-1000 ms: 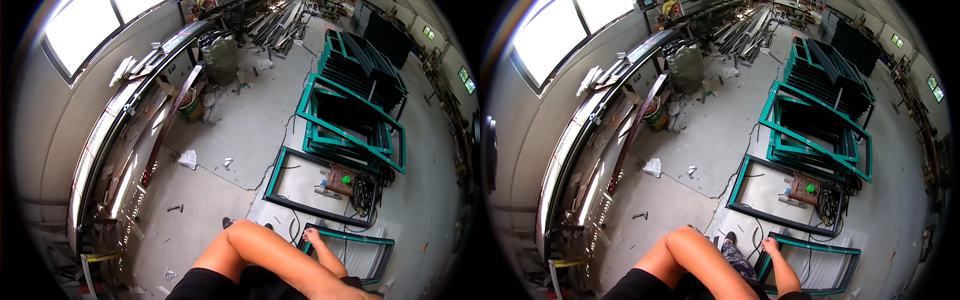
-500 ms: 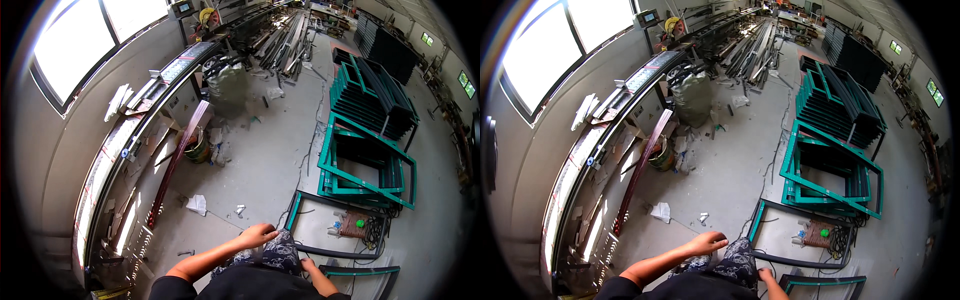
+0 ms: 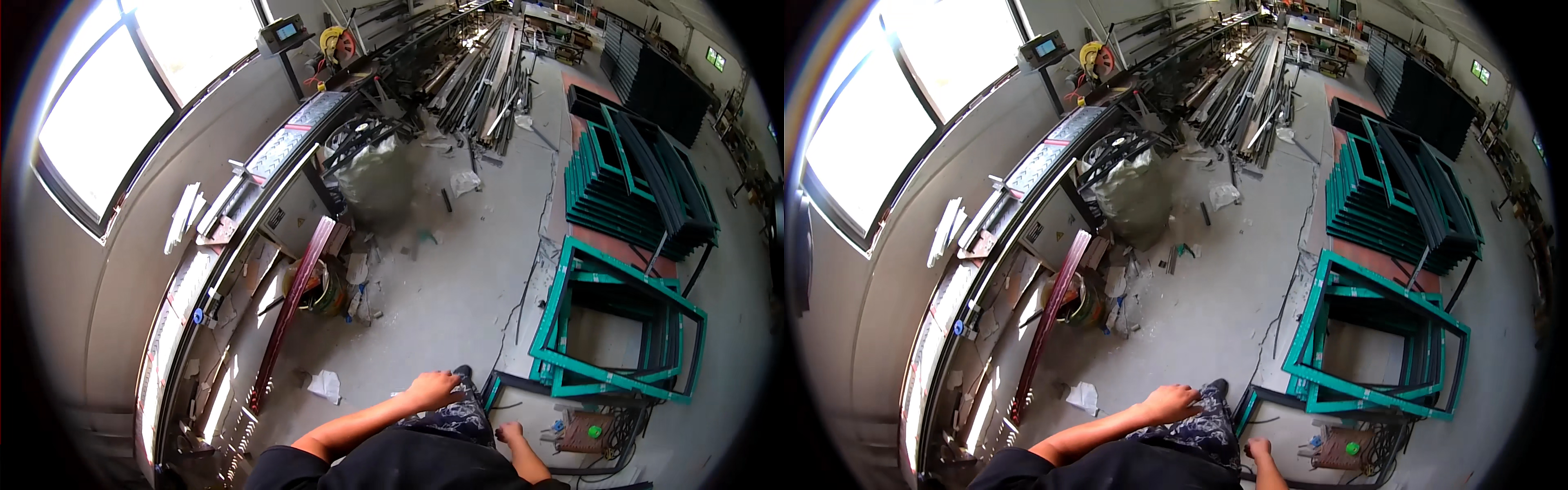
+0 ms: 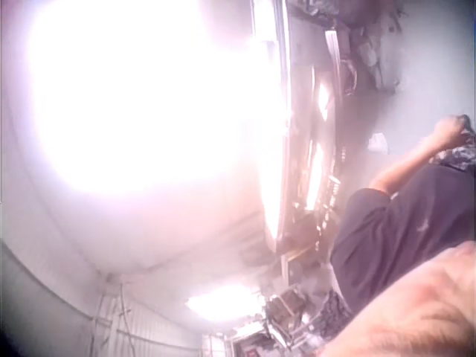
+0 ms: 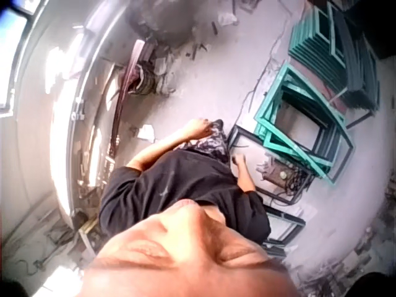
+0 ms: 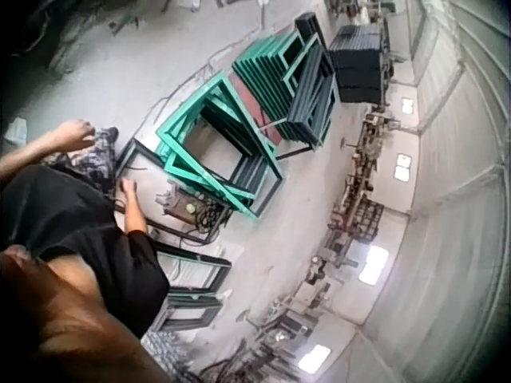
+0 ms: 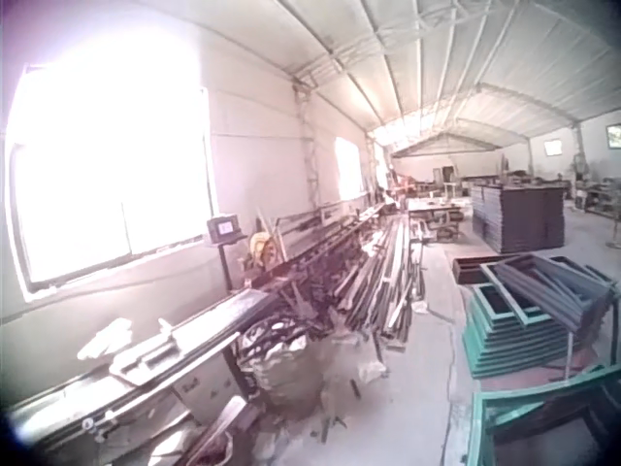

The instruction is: The person selects a metal strip from a stack, places it into a cutting machine to trim it, and then applies adhesive tape to the edges of several green metal window frames before stacking them.

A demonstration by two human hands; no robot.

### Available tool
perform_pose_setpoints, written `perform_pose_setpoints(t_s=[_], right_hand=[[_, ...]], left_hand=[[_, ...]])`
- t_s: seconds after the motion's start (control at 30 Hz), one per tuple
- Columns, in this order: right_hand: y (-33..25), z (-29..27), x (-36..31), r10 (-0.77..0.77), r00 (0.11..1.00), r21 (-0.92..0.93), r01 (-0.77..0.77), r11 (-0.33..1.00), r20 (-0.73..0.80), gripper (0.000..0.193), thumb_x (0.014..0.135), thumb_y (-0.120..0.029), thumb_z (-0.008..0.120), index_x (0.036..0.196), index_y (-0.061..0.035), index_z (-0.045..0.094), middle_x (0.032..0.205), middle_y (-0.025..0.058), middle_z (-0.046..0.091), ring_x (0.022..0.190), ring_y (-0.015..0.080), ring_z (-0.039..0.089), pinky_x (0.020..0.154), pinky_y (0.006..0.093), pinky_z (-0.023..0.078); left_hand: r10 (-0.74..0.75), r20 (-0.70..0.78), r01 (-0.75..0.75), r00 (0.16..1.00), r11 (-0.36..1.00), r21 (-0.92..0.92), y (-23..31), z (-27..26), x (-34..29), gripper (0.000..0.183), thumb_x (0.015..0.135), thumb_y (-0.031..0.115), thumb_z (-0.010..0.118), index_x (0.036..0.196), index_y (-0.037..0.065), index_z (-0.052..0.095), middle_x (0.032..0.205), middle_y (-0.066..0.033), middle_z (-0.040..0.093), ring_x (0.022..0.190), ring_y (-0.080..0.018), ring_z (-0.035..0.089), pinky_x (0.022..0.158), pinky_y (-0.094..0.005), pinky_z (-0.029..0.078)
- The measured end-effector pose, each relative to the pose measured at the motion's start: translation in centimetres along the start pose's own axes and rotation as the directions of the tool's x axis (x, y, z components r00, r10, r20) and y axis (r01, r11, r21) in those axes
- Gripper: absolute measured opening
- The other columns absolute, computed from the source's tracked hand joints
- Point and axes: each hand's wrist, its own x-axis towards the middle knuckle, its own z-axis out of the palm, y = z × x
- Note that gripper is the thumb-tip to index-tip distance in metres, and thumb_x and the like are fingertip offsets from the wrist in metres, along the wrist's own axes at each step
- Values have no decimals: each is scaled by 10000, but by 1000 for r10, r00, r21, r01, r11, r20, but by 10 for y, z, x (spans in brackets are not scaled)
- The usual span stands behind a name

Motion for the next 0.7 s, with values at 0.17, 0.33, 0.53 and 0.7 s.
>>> perform_pose_setpoints(t_s=[0.17, 0.33, 0.53, 0.7], right_hand=[[-218, -32, 40, -244, 970, -28, 243, 970, -20, 169, 921, -155, 592, 1037, -31, 599, 803, 118, 677, 614, 199, 657, 505, 301, 535], [-344, -67, 96, -322, 918, 27, 337, 941, -233, 141, 910, -144, 576, 961, -22, 625, 740, 99, 666, 588, 184, 648, 497, 328, 536], [-423, 17, 120, -301, 912, -67, 294, 953, -278, 178, 841, -218, 625, 872, -54, 688, 697, 60, 684, 607, 166, 657, 552, 321, 519], [-383, 50, 88, -272, 910, -89, 257, 962, -312, 193, 879, -231, 642, 903, -48, 702, 781, 73, 710, 656, 158, 674, 573, 311, 518]], left_hand=[[65, -76, -64, 995, 998, 9, -20, -85, 92, 354, 915, 405, 561, 1034, 77, 619, 986, -141, 656, 955, -338, 638, 818, -457, 511], [22, -85, -22, 996, 1000, -3, -61, -126, 176, 338, 913, 393, 573, 1009, 77, 645, 937, -154, 664, 943, -345, 638, 820, -459, 511], [-4, 187, 12, 982, 999, -43, -184, -163, 265, 369, 891, 425, 588, 1022, 90, 669, 997, -160, 683, 942, -350, 654, 807, -476, 520], [152, 426, -212, 892, 972, 98, -214, -227, 377, 372, 879, 448, 595, 989, 101, 670, 962, -143, 694, 932, -345, 662, 791, -471, 528]])
